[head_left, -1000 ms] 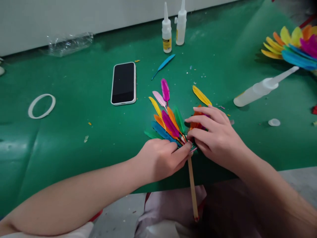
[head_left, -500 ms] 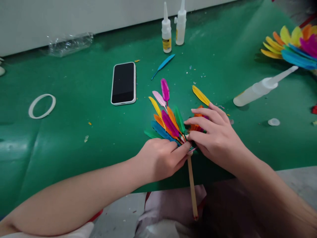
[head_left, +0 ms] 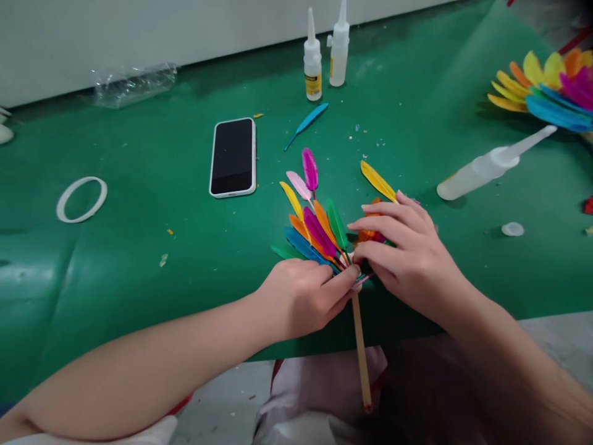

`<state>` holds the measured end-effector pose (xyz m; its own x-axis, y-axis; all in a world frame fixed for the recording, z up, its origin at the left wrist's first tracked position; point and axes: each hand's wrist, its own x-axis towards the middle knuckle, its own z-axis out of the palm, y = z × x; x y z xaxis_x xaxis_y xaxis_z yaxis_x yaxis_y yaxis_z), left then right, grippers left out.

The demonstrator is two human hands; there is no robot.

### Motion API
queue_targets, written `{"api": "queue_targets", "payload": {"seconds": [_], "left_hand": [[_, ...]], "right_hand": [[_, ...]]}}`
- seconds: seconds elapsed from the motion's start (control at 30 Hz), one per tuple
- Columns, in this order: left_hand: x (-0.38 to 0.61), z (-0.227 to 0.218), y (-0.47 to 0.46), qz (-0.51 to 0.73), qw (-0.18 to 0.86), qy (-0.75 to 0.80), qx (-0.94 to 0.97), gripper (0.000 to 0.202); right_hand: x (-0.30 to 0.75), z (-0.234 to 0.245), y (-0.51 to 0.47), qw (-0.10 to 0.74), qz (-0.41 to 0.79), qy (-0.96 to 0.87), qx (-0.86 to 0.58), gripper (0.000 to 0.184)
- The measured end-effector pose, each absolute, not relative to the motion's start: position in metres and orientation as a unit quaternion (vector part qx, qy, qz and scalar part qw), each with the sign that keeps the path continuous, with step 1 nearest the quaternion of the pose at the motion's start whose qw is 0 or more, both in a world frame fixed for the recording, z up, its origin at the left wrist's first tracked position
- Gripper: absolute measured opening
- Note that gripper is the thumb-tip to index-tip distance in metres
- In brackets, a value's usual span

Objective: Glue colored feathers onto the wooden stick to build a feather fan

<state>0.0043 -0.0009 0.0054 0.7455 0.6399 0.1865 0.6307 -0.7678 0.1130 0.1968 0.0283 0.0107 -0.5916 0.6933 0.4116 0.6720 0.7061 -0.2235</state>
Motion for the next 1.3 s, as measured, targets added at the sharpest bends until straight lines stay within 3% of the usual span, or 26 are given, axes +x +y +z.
{"api": "queue_targets", "payload": {"seconds": [0.27, 0.5, 0.77, 1.3], "left_hand": [[0.005, 0.006, -0.001, 0.075, 0.069, 0.375, 0.922, 0.034], [0.005, 0.005, -0.001, 0.114, 0.047, 0.352, 0.928, 0.032], [0.004, 0.004, 0.000, 0.108, 0.065, 0.347, 0.929, 0.036], [0.004, 0.004, 0.000, 0.111, 0.052, 0.341, 0.932, 0.042]], "right_hand": [[0.216, 0.018, 0.022, 0.352, 0.017, -0.807, -0.475, 0.021], [0.217, 0.010, 0.029, 0.318, 0.056, -0.779, -0.538, 0.023], [0.210, 0.004, 0.051, 0.311, 0.218, -0.719, -0.581, 0.036], [0.211, 0.000, 0.053, 0.331, 0.224, -0.709, -0.580, 0.036]]}}
